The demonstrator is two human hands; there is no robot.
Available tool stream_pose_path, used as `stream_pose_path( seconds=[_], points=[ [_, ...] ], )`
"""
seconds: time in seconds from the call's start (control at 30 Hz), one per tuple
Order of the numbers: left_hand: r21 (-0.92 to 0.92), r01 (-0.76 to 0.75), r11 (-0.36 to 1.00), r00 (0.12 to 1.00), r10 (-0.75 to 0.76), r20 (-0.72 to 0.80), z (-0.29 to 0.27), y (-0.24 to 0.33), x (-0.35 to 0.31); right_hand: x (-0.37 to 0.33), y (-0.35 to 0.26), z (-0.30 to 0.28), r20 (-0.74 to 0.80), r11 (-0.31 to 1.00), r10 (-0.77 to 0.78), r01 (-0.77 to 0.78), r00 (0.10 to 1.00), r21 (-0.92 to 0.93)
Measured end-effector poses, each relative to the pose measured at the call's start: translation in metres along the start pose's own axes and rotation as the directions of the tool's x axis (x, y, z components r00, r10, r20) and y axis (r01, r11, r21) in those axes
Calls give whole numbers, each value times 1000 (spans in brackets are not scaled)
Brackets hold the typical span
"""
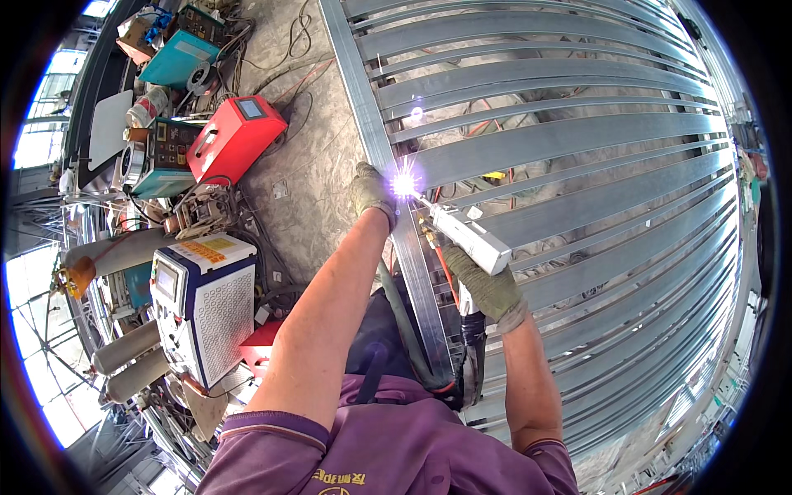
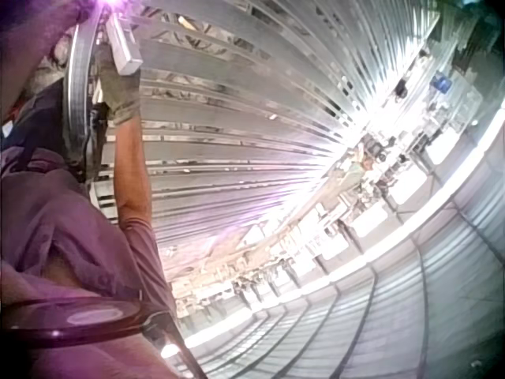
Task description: The person welds a metal grate using a handheld welding torch, moving steadily along the seam while sparks and bright light are visible. The person holds the grate with one hand and operates the torch with the other throughout the clip.
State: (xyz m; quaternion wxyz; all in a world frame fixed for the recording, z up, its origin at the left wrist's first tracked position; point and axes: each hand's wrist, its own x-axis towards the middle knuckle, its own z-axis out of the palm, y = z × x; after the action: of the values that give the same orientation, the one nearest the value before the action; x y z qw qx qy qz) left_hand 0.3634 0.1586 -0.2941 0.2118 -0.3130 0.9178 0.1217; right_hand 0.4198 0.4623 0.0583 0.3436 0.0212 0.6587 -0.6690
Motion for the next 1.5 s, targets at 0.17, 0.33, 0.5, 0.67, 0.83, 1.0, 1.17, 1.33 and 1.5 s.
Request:
stream_pose_path(
  seconds=[0.17, 0.33, 0.5, 0.67, 0.83, 1.0, 1.17, 1.33, 1.5],
  points=[
    [-219, 72, 973, 997, -78, -17, -21, 7, -13, -2, 0, 1, 5, 999, -32, 32, 999, -11],
    [-387, 118, 915, 990, -137, -22, -38, 16, -26, -2, 5, -3, 22, 1000, 0, 0, 1000, -18],
    [-554, 167, 816, 979, -202, -2, -72, 28, -48, -5, 2, 2, -20, 999, -29, 29, 999, -22],
    [-695, 204, 690, 967, -252, 33, -105, 40, -69, -5, -1, 3, -20, 999, -24, 24, 1000, -30],
    [-781, 216, 586, 958, -281, 54, -126, 48, -84, -6, 1, 0, 27, 999, -14, 15, 1000, -28],
    [-826, 222, 518, 955, -286, 77, -135, 56, -91, -7, 8, -1, -1, 998, -48, 48, 999, -37],
    [-853, 213, 476, 953, -296, 73, -136, 56, -91, -8, 3, 2, -3, 998, -43, 43, 999, -46],
    [-871, 212, 443, 950, -301, 79, -139, 59, -95, -11, 8, 1, -17, 998, -54, 53, 998, -25],
    [-883, 217, 416, 946, -311, 86, -146, 61, -99, -12, 2, 1, 2, 1000, -16, 16, 1000, -15]
  ],
)
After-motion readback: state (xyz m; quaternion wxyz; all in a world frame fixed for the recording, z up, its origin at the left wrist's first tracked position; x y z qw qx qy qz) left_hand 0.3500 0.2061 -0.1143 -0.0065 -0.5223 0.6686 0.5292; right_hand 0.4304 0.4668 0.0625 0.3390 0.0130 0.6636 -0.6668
